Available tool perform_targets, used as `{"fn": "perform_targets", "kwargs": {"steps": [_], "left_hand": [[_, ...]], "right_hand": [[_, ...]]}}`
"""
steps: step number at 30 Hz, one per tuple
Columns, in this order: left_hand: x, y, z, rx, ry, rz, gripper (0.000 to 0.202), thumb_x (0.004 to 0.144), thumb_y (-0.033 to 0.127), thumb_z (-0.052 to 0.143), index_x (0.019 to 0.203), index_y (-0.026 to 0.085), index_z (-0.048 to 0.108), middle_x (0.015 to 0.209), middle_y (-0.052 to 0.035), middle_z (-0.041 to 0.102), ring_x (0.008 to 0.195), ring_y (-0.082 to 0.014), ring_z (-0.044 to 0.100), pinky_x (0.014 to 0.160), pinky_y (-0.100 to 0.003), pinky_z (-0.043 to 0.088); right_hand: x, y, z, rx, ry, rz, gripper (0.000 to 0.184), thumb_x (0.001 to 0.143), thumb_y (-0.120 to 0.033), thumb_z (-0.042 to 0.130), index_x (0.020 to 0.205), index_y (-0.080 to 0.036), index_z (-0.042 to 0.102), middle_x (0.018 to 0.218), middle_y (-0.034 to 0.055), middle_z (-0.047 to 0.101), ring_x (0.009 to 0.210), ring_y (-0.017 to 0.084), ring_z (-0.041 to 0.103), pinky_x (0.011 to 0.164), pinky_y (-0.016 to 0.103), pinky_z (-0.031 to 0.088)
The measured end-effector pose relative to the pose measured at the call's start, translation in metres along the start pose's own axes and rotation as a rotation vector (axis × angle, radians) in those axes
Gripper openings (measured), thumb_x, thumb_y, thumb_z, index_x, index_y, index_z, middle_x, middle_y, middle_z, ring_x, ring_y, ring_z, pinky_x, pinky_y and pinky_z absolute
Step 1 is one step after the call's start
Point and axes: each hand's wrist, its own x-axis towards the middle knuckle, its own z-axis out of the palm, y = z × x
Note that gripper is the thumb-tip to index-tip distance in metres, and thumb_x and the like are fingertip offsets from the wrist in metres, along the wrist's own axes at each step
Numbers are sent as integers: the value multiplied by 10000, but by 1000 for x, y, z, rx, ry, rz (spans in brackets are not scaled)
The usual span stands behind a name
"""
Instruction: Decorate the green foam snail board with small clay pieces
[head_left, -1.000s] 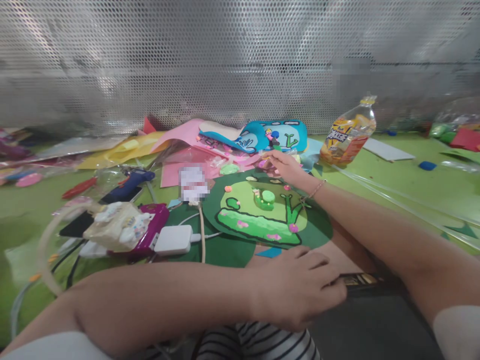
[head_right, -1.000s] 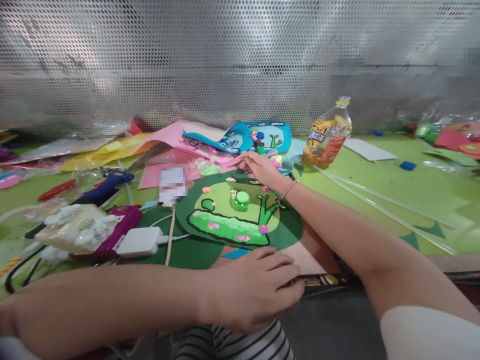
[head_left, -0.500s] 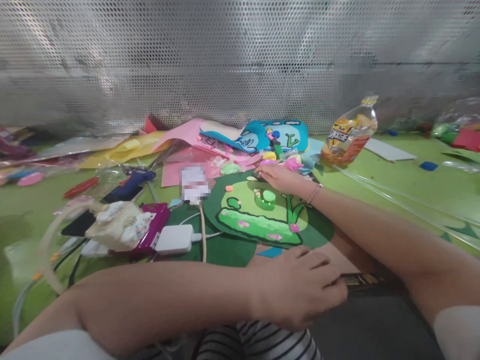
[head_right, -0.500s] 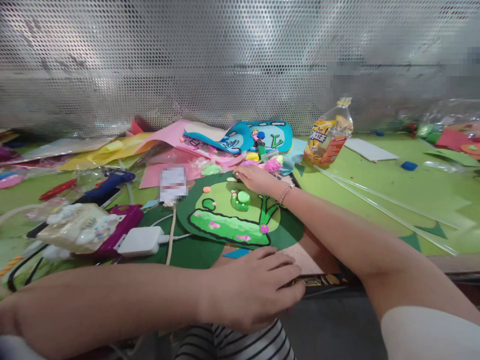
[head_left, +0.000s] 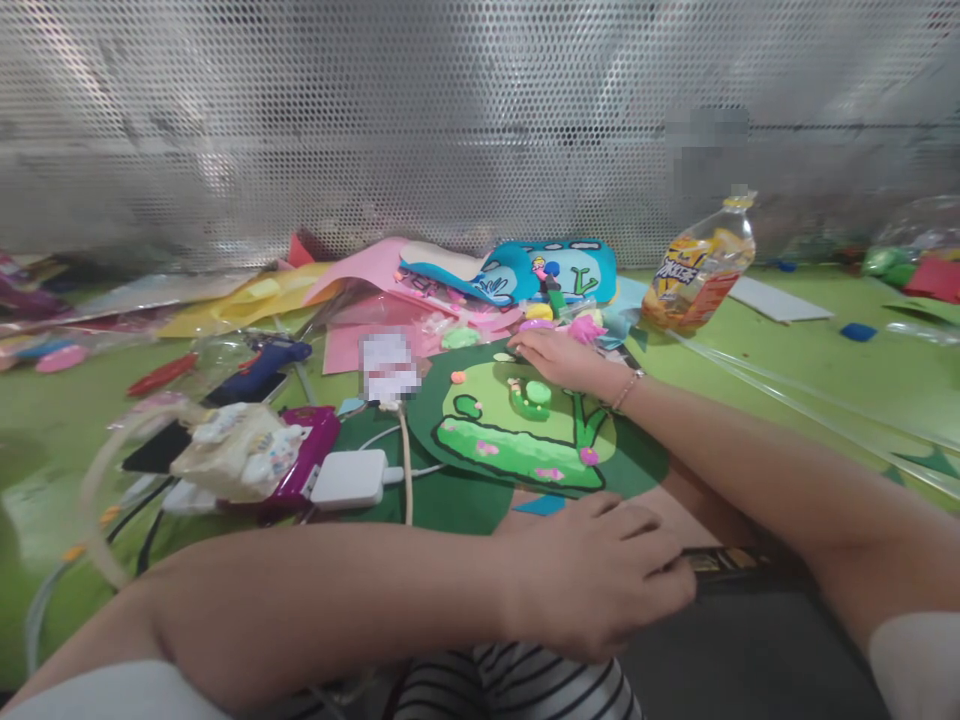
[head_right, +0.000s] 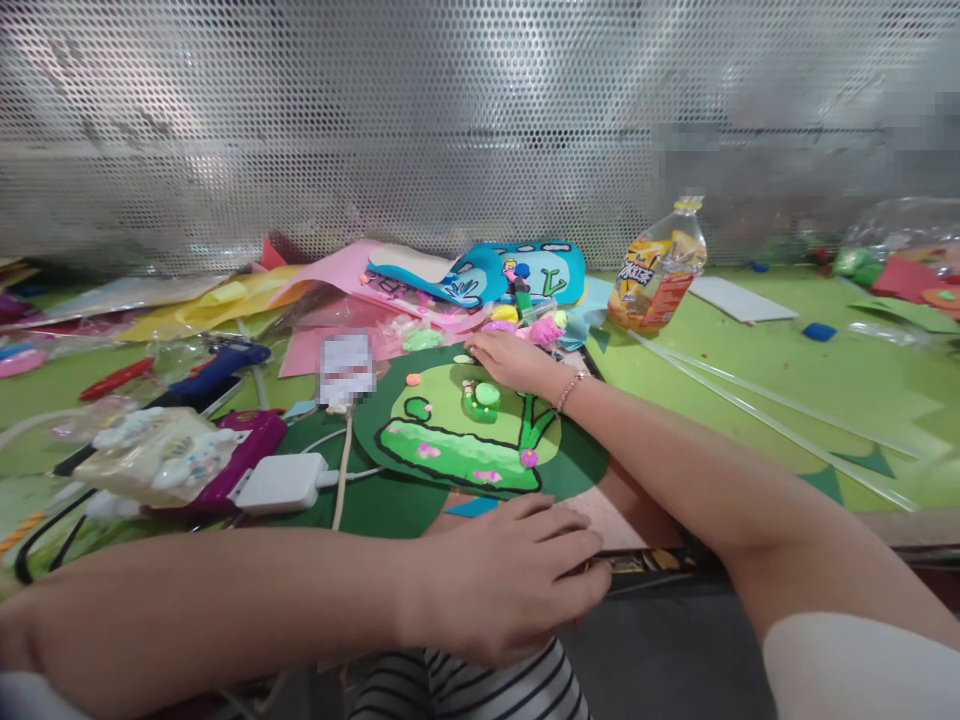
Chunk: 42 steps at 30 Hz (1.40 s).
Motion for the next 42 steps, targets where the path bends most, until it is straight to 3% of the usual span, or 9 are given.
{"fn": "perform_targets", "kwargs": {"steps": [11,21,32,42], "left_hand": [[1,1,0,23,-2,-4,369,847,283,447,1168,109,497,1119,-93,519,1071,-228,447,874,-367,378],[0,1,2,41,11,-8,386,834,293,468,1176,116,495,1131,-102,514,1064,-225,454,847,-359,387],[0,1,0,31,6,-9,358,843,280,454,1158,118,503,1114,-100,518,1058,-224,453,836,-355,388],[0,0,1,21,9,-5,358,852,271,438,1166,111,501,1111,-94,517,1066,-225,452,854,-364,387]], "right_hand": [[-2,-5,-7,-284,-154,-73,360,937,-242,299,1100,-133,601,1081,134,647,916,222,602,759,325,421],[-1,-5,-5,-206,-138,9,344,929,-247,311,1055,-150,615,1050,104,661,903,213,603,711,298,412],[0,-3,3,-84,-24,-62,319,918,-236,343,1008,-138,633,1081,120,651,958,229,593,848,375,452],[1,3,9,-48,-4,-136,341,923,-225,317,1030,-106,619,1042,145,638,976,243,578,906,434,456]]}}
